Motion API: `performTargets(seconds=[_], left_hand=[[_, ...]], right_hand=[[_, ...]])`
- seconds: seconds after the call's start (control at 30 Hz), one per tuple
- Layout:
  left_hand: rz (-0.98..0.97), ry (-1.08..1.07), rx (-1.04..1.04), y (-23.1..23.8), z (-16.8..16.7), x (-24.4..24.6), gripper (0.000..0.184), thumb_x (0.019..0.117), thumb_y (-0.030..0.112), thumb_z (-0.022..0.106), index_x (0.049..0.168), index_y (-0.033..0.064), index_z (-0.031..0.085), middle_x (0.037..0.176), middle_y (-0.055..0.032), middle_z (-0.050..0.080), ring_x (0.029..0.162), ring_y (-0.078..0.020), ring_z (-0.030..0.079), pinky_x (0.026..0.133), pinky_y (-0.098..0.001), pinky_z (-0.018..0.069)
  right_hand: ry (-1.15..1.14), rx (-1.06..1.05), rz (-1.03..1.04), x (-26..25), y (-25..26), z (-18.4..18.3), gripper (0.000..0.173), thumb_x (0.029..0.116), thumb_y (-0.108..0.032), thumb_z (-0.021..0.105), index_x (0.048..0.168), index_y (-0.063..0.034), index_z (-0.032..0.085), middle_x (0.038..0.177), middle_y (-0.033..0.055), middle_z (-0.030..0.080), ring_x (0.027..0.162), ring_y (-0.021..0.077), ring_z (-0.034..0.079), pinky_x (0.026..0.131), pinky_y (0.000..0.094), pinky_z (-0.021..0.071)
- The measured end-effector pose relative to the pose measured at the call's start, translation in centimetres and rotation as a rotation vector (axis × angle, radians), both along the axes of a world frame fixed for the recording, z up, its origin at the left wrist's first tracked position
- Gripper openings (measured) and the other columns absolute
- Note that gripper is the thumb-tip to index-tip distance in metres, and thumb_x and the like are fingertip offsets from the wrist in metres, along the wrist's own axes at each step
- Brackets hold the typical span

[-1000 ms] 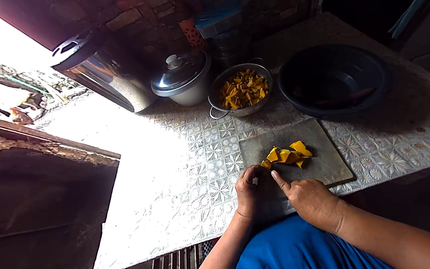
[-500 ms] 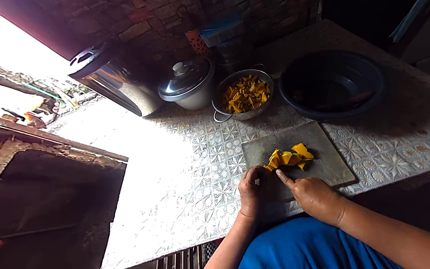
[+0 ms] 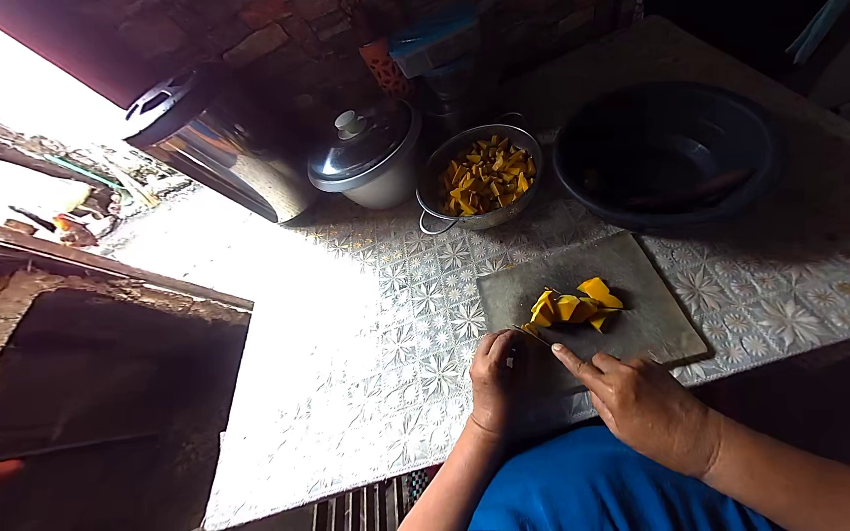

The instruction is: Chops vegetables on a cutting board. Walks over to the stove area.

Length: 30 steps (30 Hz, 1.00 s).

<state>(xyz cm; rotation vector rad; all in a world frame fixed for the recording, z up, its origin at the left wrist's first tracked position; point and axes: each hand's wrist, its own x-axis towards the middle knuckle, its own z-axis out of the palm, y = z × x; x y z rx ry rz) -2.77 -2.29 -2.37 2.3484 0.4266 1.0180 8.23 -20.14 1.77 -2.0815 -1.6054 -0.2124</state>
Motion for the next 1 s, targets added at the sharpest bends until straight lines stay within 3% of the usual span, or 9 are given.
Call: performTargets(seconds=[0.57, 0.77, 0.93, 1.0], left_hand=[[-0.012, 0.01, 0.053, 0.5, -0.5, -0.2, 0.007, 0.0873, 0.006, 0.07, 0.085, 0.0034, 0.076, 0.087, -0.0093, 0.074, 0.085, -0.0146, 0.072, 0.081, -0.0231, 0.0581], [-0.012, 0.022, 0.057, 0.4, -0.3, 0.0, 0.007, 0.0878, 0.007, 0.069, 0.085, 0.0037, 0.075, 0.087, -0.0091, 0.074, 0.084, -0.0153, 0.072, 0.08, -0.0249, 0.059], [0.044, 0.049, 0.077, 0.3, -0.2, 0.1, 0.01, 0.0881, 0.005, 0.067, 0.094, -0.0001, 0.074, 0.087, -0.0097, 0.074, 0.08, -0.0167, 0.072, 0.077, -0.0272, 0.0595], [0.067, 0.06, 0.073, 0.3, -0.1, 0.2, 0.018, 0.0912, 0.005, 0.064, 0.104, -0.0042, 0.072, 0.086, -0.0108, 0.073, 0.077, -0.0167, 0.07, 0.075, -0.0285, 0.0594]], right_hand=[[-0.043, -0.272, 0.011, -0.4, 1.0, 1.4, 0.064, 0.0793, 0.004, 0.064, 0.142, -0.0096, 0.064, 0.062, 0.0091, 0.061, 0.047, 0.025, 0.06, 0.043, 0.037, 0.0477], [0.171, -0.559, 0.056, 0.3, 2.4, 1.7, 0.065, 0.0947, 0.001, 0.053, 0.158, -0.006, 0.04, 0.083, 0.0177, 0.07, 0.073, 0.0363, 0.071, 0.063, 0.0485, 0.056], [0.174, -0.51, 0.082, 0.6, 1.3, 1.2, 0.059, 0.0979, -0.006, 0.05, 0.156, -0.003, 0.042, 0.076, 0.0158, 0.069, 0.068, 0.0358, 0.07, 0.06, 0.0493, 0.0546], [0.133, -0.262, 0.077, 0.7, 0.2, -0.4, 0.054, 0.092, -0.009, 0.053, 0.145, -0.0028, 0.058, 0.063, 0.0098, 0.063, 0.053, 0.029, 0.064, 0.049, 0.0442, 0.0519]])
